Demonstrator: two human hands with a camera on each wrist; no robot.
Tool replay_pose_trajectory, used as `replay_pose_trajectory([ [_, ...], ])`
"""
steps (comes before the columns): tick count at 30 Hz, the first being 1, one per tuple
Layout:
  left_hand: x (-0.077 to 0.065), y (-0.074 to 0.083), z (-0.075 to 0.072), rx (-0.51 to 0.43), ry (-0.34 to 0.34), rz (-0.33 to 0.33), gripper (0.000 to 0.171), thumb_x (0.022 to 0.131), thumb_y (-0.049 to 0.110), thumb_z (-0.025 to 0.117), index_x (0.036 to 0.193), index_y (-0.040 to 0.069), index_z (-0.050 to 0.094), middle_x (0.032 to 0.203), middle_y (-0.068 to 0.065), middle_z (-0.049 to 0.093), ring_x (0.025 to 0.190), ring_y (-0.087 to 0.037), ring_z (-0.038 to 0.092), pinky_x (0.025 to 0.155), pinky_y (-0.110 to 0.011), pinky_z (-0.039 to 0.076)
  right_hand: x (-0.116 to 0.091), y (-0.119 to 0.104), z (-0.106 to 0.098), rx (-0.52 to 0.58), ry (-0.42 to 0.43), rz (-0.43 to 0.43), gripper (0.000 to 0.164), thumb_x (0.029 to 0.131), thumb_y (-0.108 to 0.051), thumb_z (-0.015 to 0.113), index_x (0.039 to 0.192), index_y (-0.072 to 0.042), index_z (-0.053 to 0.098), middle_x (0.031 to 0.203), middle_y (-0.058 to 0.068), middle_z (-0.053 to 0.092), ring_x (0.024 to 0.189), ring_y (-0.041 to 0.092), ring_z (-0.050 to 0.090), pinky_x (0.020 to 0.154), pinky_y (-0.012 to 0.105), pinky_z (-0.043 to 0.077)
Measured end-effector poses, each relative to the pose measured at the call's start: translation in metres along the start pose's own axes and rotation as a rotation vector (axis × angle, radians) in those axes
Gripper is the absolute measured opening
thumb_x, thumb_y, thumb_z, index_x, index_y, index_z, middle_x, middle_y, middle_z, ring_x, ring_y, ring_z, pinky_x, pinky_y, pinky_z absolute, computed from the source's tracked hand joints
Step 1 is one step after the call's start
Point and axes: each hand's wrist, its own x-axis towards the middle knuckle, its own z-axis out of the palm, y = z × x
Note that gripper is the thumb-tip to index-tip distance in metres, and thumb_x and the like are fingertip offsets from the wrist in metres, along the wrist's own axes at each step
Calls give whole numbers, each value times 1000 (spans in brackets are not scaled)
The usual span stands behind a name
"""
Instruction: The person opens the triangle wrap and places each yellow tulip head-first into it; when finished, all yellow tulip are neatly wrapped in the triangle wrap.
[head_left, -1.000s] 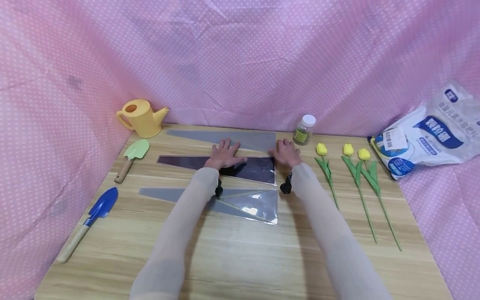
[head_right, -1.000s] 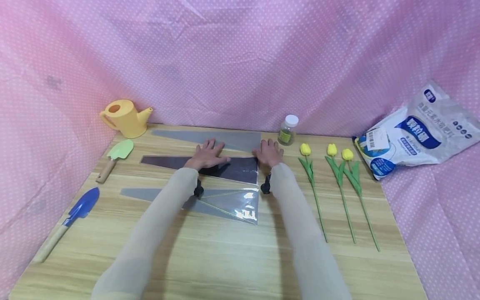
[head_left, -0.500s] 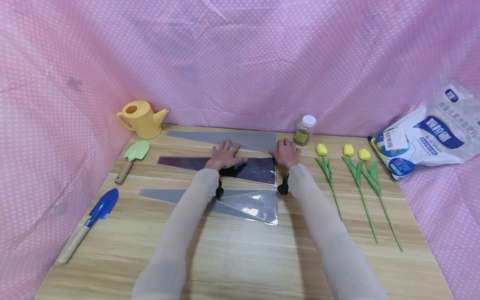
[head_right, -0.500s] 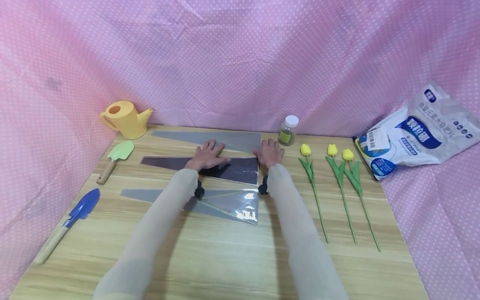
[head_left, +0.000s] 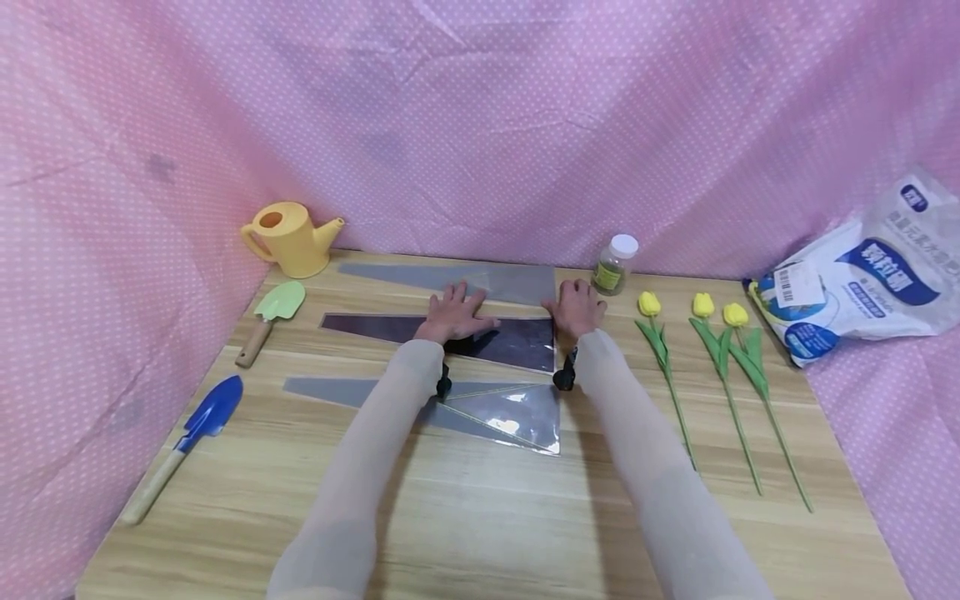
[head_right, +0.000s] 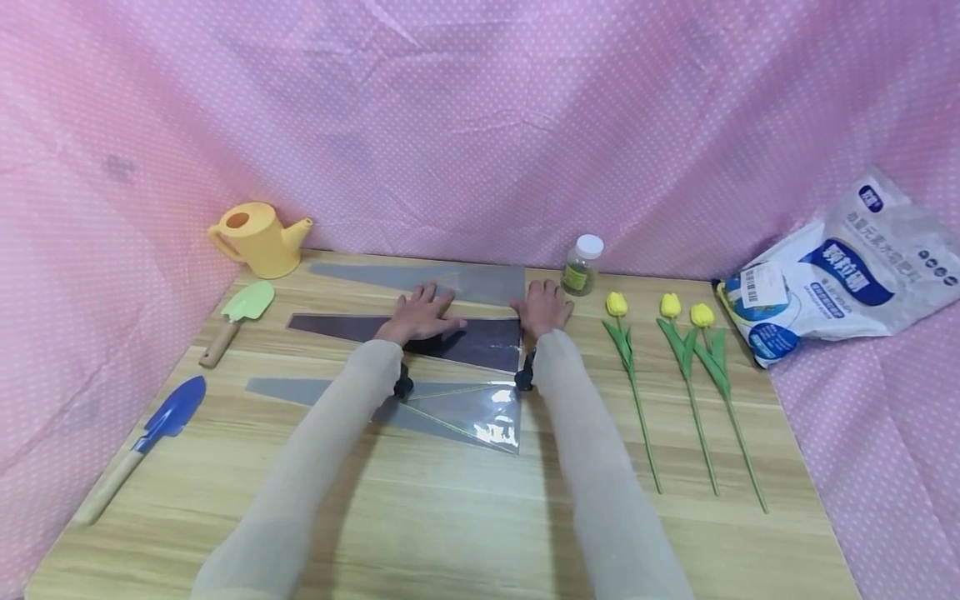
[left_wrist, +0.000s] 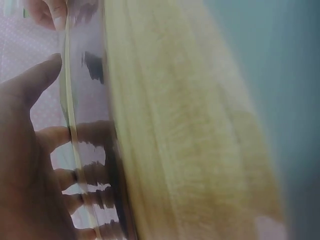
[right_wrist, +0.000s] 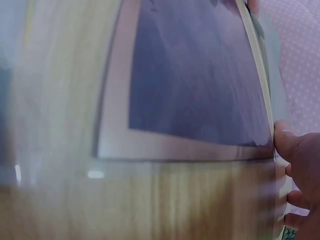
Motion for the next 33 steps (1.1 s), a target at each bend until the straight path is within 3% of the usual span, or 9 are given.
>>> replay_pose_trajectory([
  [7, 1, 1, -7, -40, -15, -9, 82, 95, 68, 43, 161, 24, 22, 170, -16, 2, 157, -41, -1, 124, -67, 5, 2, 0, 2, 24, 7, 0, 53, 97, -49, 58, 130, -8, 53, 157, 19, 35, 143, 41, 34, 112, 67, 31],
  [14, 4, 15, -9, 45, 29, 8, 81, 95, 66, 45, 160, 23, 23, 169, -17, 9, 157, -40, 7, 123, -67, 11, 1, 1, 1, 27, 4, -11, 53, 98, -48, 57, 131, -7, 53, 157, 20, 35, 143, 43, 34, 112, 68, 30],
  [24, 19, 54, 2, 106, 14, 73, 81, 95, 68, 43, 160, 24, 23, 169, -19, 10, 157, -42, 8, 124, -66, 12, -1, 2, -5, 30, -41, -42, 55, 100, -48, 50, 135, -5, 51, 157, 22, 34, 144, 44, 32, 113, 70, 28],
  [33, 25, 61, 12, 75, -11, 91, 78, 96, 67, 43, 160, 27, 24, 169, -17, 9, 157, -40, 7, 125, -64, 10, -1, 6, -10, 30, -69, -47, 55, 99, -43, 56, 140, -6, 50, 159, 20, 33, 145, 44, 31, 114, 70, 27],
])
